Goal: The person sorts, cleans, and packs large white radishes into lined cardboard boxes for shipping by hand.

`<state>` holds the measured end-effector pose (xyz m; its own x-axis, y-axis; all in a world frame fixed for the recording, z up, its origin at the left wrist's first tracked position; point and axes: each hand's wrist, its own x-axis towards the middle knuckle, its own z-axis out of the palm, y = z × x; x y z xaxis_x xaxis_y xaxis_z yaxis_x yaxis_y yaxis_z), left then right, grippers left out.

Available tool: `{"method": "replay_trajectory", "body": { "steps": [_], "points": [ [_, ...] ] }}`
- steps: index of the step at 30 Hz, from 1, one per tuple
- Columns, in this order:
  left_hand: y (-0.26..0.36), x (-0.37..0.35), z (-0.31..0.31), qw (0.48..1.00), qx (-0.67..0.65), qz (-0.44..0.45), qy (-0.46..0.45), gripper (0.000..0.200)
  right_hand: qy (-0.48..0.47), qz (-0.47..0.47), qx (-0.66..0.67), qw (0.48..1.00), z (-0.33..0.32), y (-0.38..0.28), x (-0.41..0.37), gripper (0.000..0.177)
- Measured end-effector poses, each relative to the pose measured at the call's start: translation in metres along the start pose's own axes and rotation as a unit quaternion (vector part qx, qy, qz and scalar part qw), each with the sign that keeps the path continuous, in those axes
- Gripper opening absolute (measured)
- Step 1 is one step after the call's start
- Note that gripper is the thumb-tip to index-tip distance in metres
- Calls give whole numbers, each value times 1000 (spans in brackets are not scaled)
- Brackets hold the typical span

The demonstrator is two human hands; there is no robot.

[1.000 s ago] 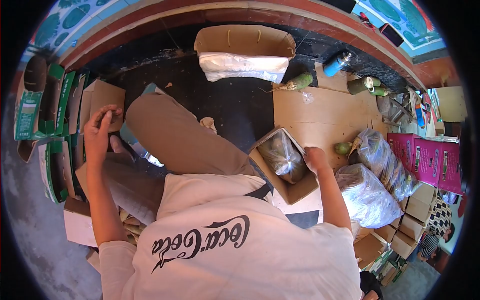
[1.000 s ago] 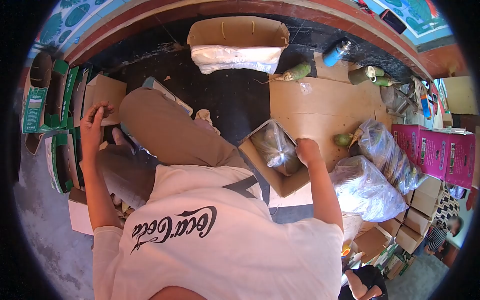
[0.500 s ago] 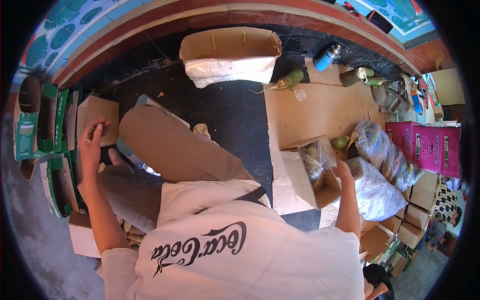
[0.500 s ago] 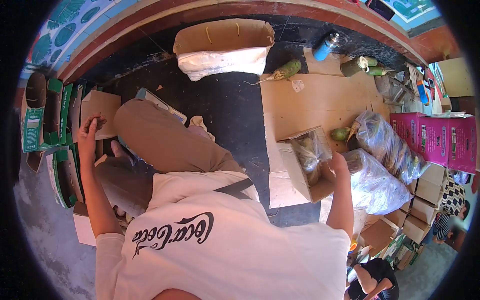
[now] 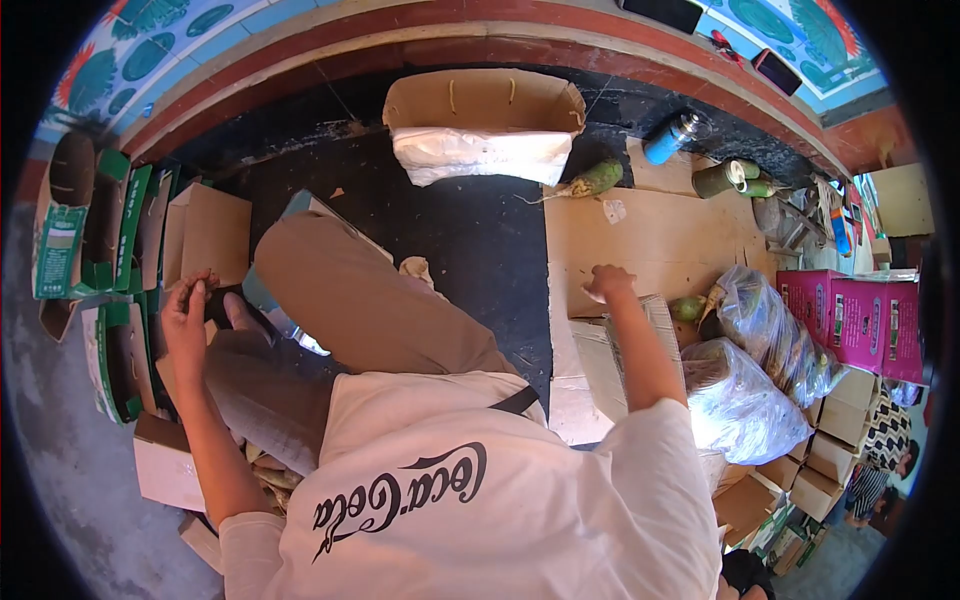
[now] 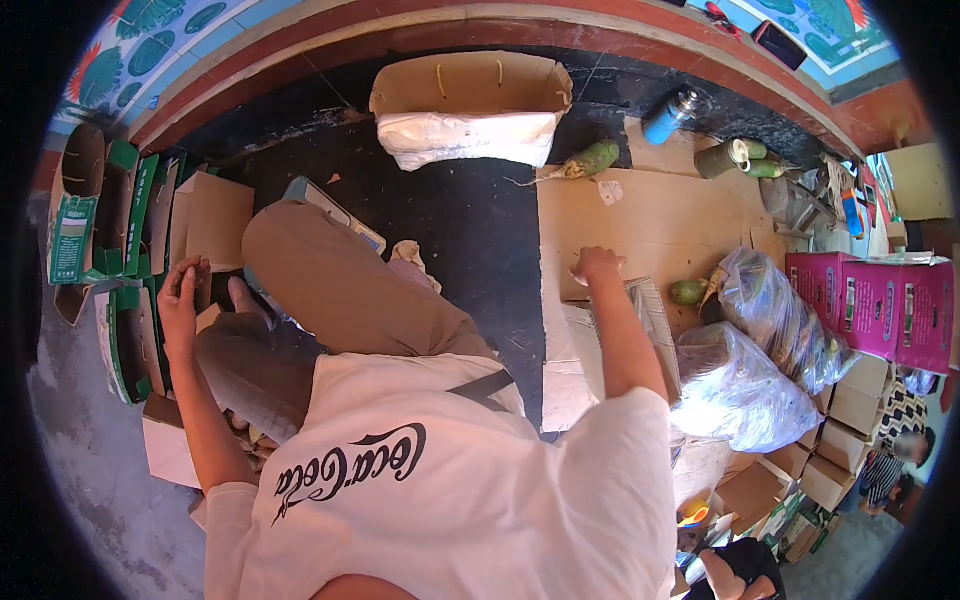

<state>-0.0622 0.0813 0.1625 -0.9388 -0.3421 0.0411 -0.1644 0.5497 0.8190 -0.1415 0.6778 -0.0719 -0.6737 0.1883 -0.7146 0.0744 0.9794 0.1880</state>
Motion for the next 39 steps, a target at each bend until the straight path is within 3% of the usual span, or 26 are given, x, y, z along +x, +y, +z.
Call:
{"method": "replay_trajectory", "body": {
  "steps": [2, 6, 17, 18, 20, 25, 32, 39],
  "points": [
    [1, -8, -5, 1000, -3, -20, 9, 22, -128, 38, -79, 988, 12, -14, 19, 61],
    [-1, -19, -17, 999, 11, -32, 20, 22, -277, 98, -147, 945, 25, -18, 13, 75],
    [-11, -9, -16, 999, 1, -43, 10, 24, -424, 99, -128, 891, 59, 40, 1, 84],
    [-11, -8, -15, 999, -1, -43, 12, 23, -361, 71, -138, 919, 62, 43, -22, 72],
    [-19, -4, -12, 999, -7, -44, 7, 23, -283, 35, -128, 950, 89, 54, -59, 71],
    [-25, 7, -8, 998, -12, -53, -17, 25, -225, 65, -104, 967, 184, 76, -129, 67],
    [-6, 12, -19, 1000, 16, -17, -20, 27, -307, 74, -74, 946, 280, 86, -171, 62],
    [0, -31, -67, 991, 35, -15, 127, 26, -403, -103, -93, 904, 281, 87, -132, 58]
  ]
}}
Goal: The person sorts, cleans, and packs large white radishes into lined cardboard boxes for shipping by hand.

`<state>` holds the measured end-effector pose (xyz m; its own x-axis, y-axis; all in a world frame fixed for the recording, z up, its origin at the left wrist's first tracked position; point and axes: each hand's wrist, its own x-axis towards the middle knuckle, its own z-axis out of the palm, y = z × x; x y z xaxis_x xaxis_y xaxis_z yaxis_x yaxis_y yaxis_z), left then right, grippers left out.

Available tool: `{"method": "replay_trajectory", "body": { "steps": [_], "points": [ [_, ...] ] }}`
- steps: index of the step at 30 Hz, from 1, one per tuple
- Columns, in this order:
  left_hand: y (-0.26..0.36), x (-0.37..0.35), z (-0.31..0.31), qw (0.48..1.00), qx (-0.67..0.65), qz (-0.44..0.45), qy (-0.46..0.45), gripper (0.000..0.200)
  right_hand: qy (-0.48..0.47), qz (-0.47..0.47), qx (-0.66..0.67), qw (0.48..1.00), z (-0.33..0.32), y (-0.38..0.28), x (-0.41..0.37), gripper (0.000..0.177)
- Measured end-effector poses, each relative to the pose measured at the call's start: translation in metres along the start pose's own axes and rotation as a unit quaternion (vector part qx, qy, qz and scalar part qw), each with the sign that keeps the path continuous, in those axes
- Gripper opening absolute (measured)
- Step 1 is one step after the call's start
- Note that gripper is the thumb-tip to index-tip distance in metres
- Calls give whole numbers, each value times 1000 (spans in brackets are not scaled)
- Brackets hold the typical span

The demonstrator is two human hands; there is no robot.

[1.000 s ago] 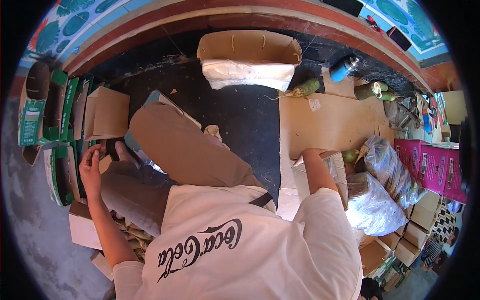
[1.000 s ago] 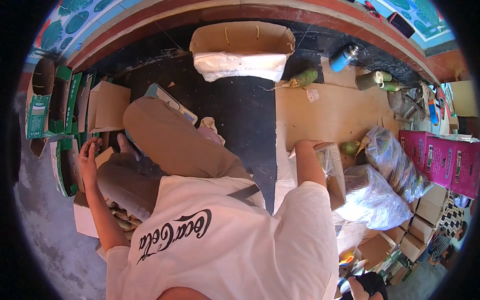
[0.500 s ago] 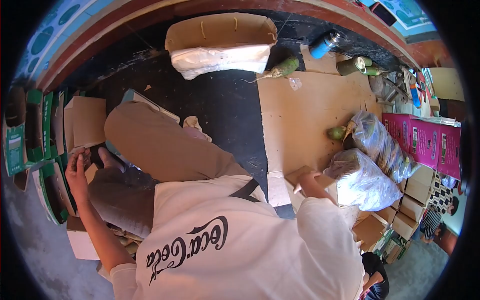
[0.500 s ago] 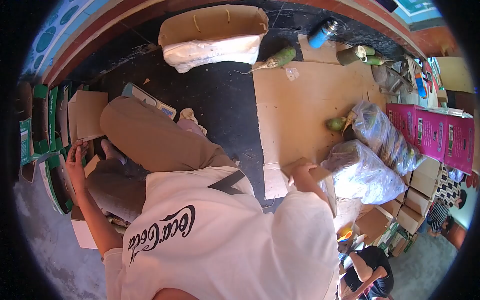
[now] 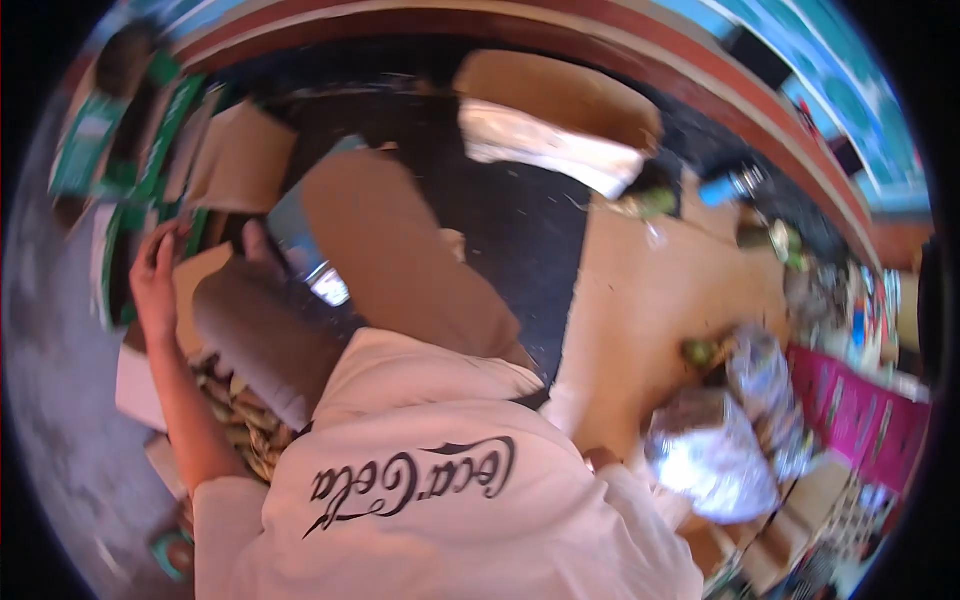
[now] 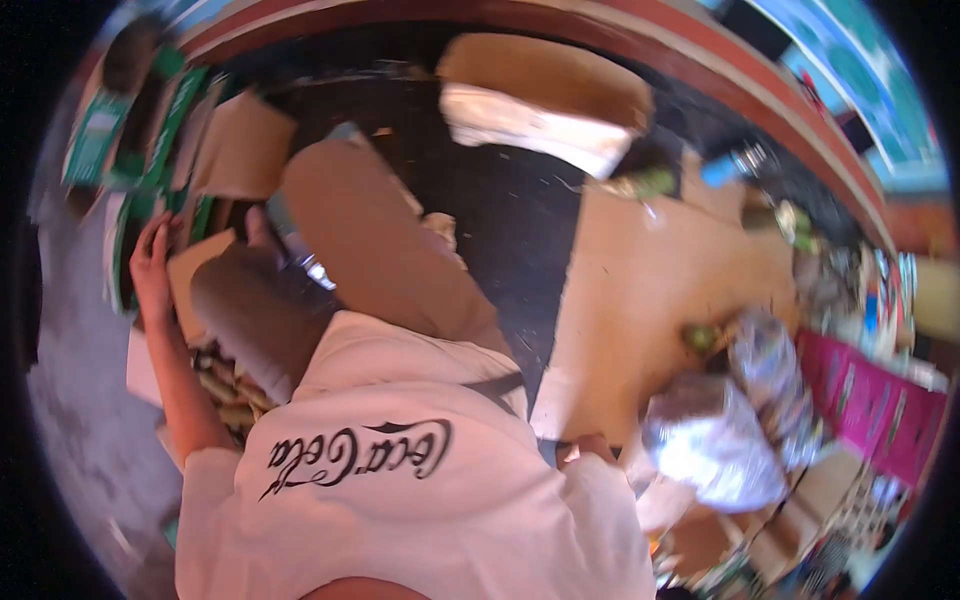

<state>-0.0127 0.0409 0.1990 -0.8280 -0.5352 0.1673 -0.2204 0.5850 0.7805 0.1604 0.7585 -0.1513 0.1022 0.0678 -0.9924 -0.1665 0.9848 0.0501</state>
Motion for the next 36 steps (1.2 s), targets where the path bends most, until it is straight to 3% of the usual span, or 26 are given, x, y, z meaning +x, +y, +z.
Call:
{"method": "replay_trajectory", "body": {
  "steps": [2, 4, 6, 7, 8, 9, 12, 14, 17, 18, 20, 23, 30, 36],
  "points": [
    [-11, -12, -17, 997, -26, -11, 75, 25, 89, 4, -20, 996, -45, -5, 8, 56],
    [-20, -27, -36, 991, -41, -24, 128, 24, 293, 23, 37, 955, -128, -25, -7, 38],
    [-38, -44, -51, 980, -84, -25, 178, 22, 487, -106, 154, 853, -210, -52, -69, 25],
    [-52, -53, -58, 975, -101, -31, 197, 21, 590, -206, 169, 762, -246, -55, -71, 19],
    [-65, -65, -65, 968, -117, -37, 218, 20, 542, -400, 330, 662, -293, -58, -92, 13],
    [-71, -79, -68, 963, -109, -44, 241, 19, 509, -435, 388, 633, -301, -121, -212, 15],
    [-120, -123, -77, 952, -112, -95, 267, 17, 500, -628, 317, 505, -315, -204, -368, 16],
    [-142, -155, -70, 939, -99, -153, 292, 17, 296, -802, 308, 417, -289, -257, -445, 20],
    [-195, -209, -53, 942, -18, -201, 269, 16, 12, -895, 174, 410, -260, -314, -503, 22],
    [-208, -225, -45, 935, -4, -242, 259, 16, -85, -903, 126, 402, -250, -333, -515, 20],
    [-238, -252, -28, 914, -57, -289, 280, 17, -109, -890, 111, 429, -224, -356, -539, 17],
    [-250, -265, -20, 901, -37, -324, 286, 18, -320, -828, 25, 460, -227, -391, -551, 24],
    [-269, -221, -52, 872, 108, -395, 269, 23, -416, -799, 124, 415, -236, -437, -549, 13],
    [-351, -165, -98, 848, 288, -318, 311, 35, -439, -767, 164, 439, -282, -478, -539, 9]
  ]
}}
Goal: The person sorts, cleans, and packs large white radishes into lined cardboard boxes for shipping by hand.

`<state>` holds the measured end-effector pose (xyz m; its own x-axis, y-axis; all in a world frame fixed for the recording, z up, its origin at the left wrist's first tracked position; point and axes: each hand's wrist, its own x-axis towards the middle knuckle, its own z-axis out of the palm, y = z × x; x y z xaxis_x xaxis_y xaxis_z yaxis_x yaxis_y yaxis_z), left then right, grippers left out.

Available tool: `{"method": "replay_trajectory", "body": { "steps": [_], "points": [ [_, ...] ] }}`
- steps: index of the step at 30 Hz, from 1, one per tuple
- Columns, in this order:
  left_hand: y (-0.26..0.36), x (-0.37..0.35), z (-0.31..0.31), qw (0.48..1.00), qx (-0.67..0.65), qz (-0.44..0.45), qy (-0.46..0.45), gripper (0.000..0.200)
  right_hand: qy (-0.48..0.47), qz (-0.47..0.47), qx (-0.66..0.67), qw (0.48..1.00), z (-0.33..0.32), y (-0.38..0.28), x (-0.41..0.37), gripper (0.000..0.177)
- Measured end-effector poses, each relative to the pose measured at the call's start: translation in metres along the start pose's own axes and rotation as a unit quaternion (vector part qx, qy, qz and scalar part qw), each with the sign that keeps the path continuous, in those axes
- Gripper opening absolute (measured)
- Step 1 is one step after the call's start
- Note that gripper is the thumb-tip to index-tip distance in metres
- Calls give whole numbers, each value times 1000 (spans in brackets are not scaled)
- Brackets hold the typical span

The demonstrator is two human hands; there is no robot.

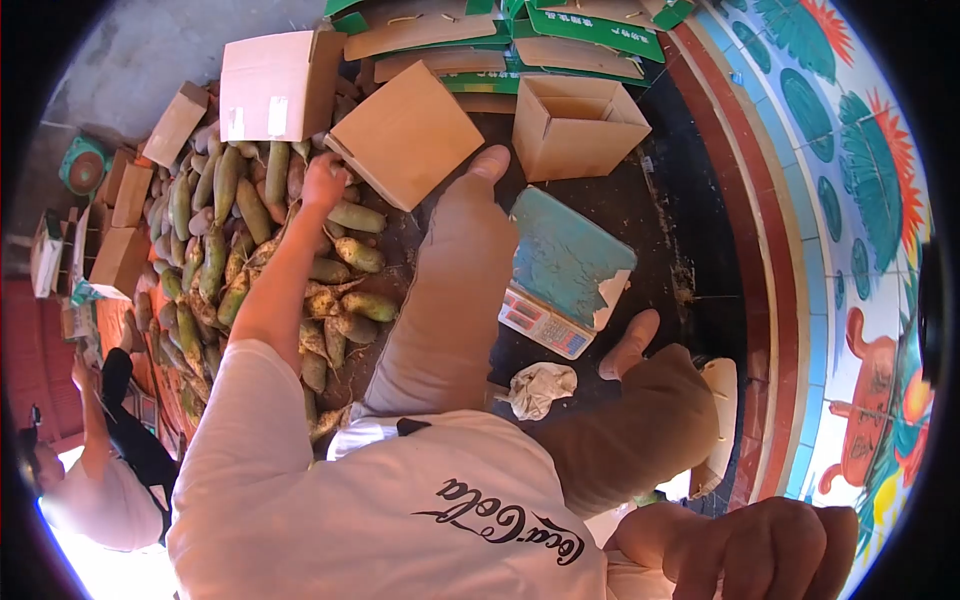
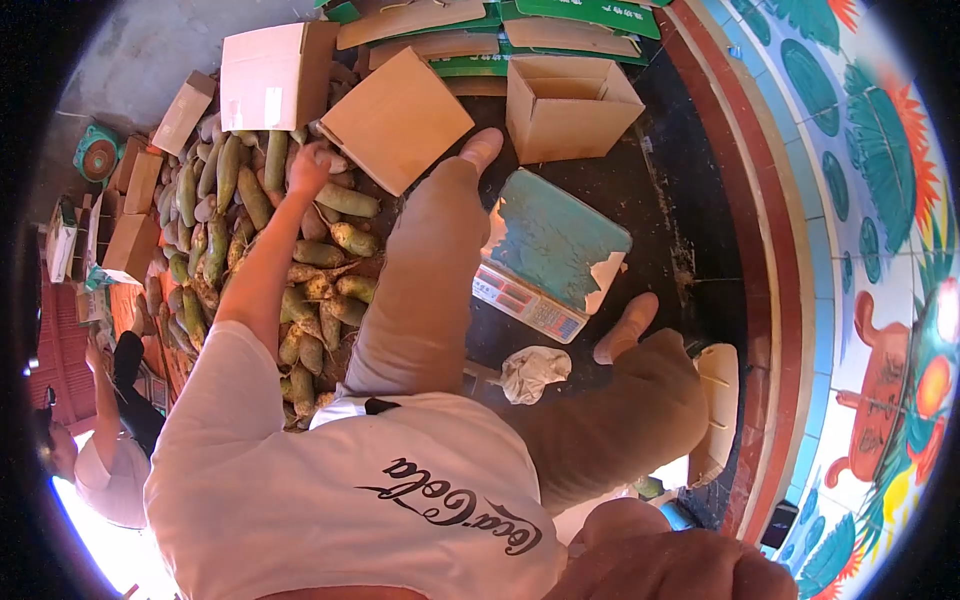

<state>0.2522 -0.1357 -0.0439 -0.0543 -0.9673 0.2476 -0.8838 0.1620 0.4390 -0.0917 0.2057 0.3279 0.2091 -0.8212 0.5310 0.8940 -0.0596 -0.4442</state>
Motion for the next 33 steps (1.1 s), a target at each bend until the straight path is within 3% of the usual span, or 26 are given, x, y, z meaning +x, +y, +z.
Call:
{"method": "replay_trajectory", "body": {
  "steps": [3, 6, 8, 11, 12, 14, 17, 20, 24, 26, 30, 32, 33],
  "points": [
    [7, 44, 7, 999, 32, -5, 9, 41, 50, -94, -14, 994, -26, 6, 9, 8],
    [-5, 81, 31, 994, 104, -16, -32, 58, 49, -76, 0, 996, -48, -2, 15, 9],
    [-30, 106, 59, 990, 104, -53, -77, 68, 117, -99, -9, 988, -50, -3, 10, 12],
    [-11, 112, 64, 968, 142, -175, -115, 69, 60, -34, 15, 997, -77, -10, 18, 11],
    [7, 109, 54, 963, 145, -174, -144, 67, 14, 3, 31, 999, -86, -12, 20, 11],
    [29, 103, 39, 953, 152, -172, -199, 62, 30, -11, 32, 999, -87, -12, 20, 13],
    [21, 93, 52, 976, 46, -111, -184, 52, 35, -29, 31, 998, -87, -14, 15, 15],
    [54, 82, 25, 979, 92, -74, -167, 45, 32, -40, 33, 998, -80, -19, 8, 18],
    [107, 51, -45, 982, 145, 112, -35, 32, -12, -55, 36, 998, -75, -26, -5, 22],
    [126, 40, -80, 968, 145, 206, 18, 25, 4, -20, 31, 999, -69, -41, -20, 25],
    [180, 23, -145, 952, 86, 292, 36, 17, 79, -119, -29, 989, -62, -37, -38, 22],
    [211, 14, -165, 937, 75, 341, 31, 16, 68, -119, -86, 987, -80, -46, -48, 30],
    [227, 9, -170, 930, 61, 362, 26, 17, 162, -174, -94, 967, -84, -42, -57, 35]
  ]
}}
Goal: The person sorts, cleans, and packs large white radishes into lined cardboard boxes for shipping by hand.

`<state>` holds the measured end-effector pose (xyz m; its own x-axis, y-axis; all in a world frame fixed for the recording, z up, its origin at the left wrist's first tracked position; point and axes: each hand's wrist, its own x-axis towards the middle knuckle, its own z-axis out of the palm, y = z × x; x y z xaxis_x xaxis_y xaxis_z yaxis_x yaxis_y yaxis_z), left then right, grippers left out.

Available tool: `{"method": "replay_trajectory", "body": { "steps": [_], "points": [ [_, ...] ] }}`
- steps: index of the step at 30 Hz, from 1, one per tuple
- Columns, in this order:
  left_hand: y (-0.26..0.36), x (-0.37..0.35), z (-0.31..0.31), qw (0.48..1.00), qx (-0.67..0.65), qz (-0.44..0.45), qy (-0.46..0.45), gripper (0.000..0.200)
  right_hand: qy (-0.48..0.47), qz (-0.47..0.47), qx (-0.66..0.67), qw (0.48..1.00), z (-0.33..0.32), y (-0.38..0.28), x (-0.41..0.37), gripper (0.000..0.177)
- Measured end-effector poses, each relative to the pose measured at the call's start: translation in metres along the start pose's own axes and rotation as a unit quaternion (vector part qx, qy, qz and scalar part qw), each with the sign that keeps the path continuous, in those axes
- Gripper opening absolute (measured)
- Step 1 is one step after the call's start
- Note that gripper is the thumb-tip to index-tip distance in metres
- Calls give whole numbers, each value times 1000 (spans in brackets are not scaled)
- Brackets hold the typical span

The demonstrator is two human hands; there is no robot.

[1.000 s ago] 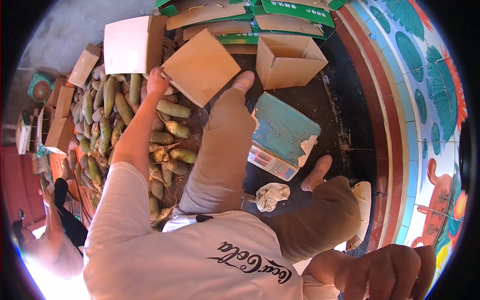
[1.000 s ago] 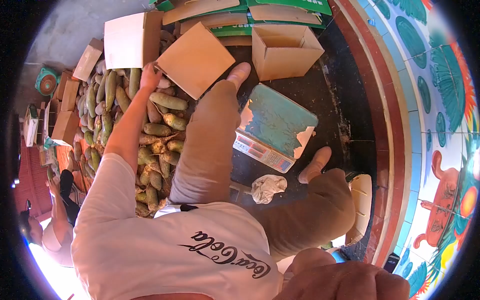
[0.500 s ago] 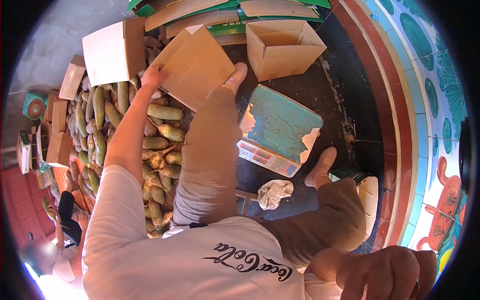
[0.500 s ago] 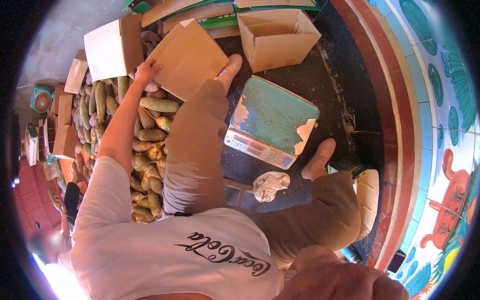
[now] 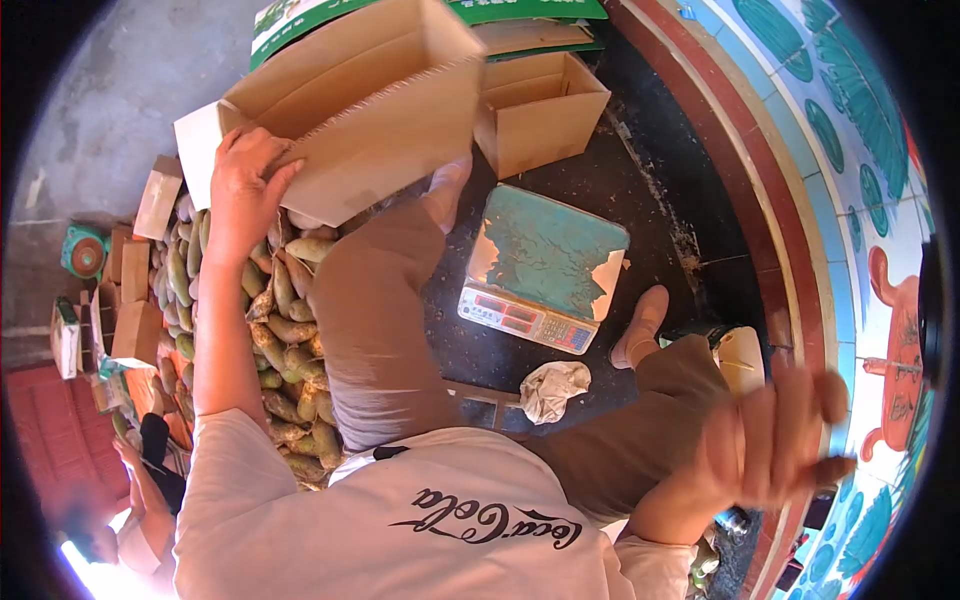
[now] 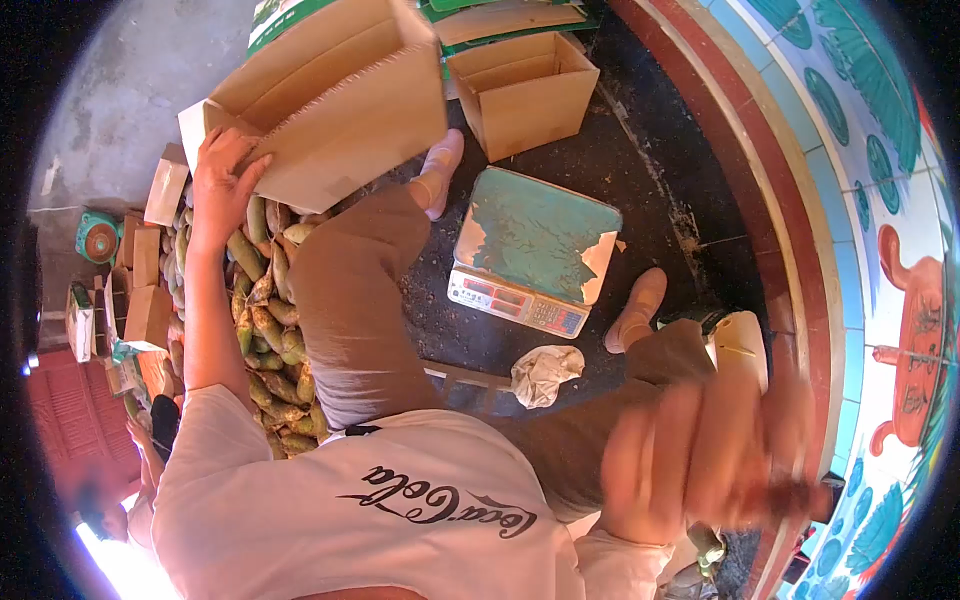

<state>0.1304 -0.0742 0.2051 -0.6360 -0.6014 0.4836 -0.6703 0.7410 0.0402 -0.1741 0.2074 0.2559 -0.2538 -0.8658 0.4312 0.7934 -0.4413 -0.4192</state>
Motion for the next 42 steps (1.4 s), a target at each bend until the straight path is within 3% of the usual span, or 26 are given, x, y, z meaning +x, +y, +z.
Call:
{"method": "replay_trajectory", "body": {
  "steps": [1, 3, 8, 13, 16, 19, 20, 24, 28, 30, 32, 35, 38, 39, 41, 42],
  "points": [
    [11, 3, 0, 1000, -23, 15, -15, 17, 99, -49, -17, 994, -8, 2, -9, 41],
    [34, 9, 4, 995, -69, 46, -45, 18, 76, -10, -101, 992, -42, -2, -9, 43],
    [99, 1, 75, 971, -172, 147, -76, 23, 280, -4, -183, 942, -107, 3, -42, 37],
    [148, -31, 145, 942, -238, 212, -110, 20, 359, 18, -269, 893, -141, 8, -71, 29],
    [158, -47, 175, 932, -237, 235, -140, 21, 430, 30, -285, 856, -145, 10, -83, 23],
    [157, -52, 187, 945, -233, 203, -103, 9, 469, 51, -328, 818, -158, 13, -97, 20],
    [154, -53, 187, 938, -233, 199, -163, 24, 496, 31, -320, 807, -162, 17, -98, 18],
    [156, -48, 177, 936, -230, 193, -185, 33, 537, 41, -344, 769, -173, 19, -109, 17],
    [164, -45, 156, 954, -212, 161, -141, 41, 494, 145, -469, 717, -206, 26, -135, 16],
    [164, -46, 140, 958, -229, 127, -121, 40, 446, 273, -525, 672, -246, 47, -163, 17],
    [163, -44, 130, 959, -247, 100, -96, 36, 352, 423, -618, 561, -290, 66, -193, 18],
    [155, -46, 114, 952, -287, 73, -83, 29, 262, 323, -770, 484, -263, 75, -180, 19],
    [150, -42, 96, 947, -314, 0, -72, 21, 287, 258, -744, 545, -210, 30, -139, 17],
    [145, -43, 93, 945, -319, -26, -64, 20, 267, 198, -782, 528, -198, 4, -132, 12],
    [134, -48, 90, 945, -316, -57, -59, 22, 370, 189, -759, 501, -156, -55, -109, 12],
    [130, -50, 90, 940, -326, -76, -62, 20, 371, 127, -786, 479, -166, -90, -118, 12]
  ]
}}
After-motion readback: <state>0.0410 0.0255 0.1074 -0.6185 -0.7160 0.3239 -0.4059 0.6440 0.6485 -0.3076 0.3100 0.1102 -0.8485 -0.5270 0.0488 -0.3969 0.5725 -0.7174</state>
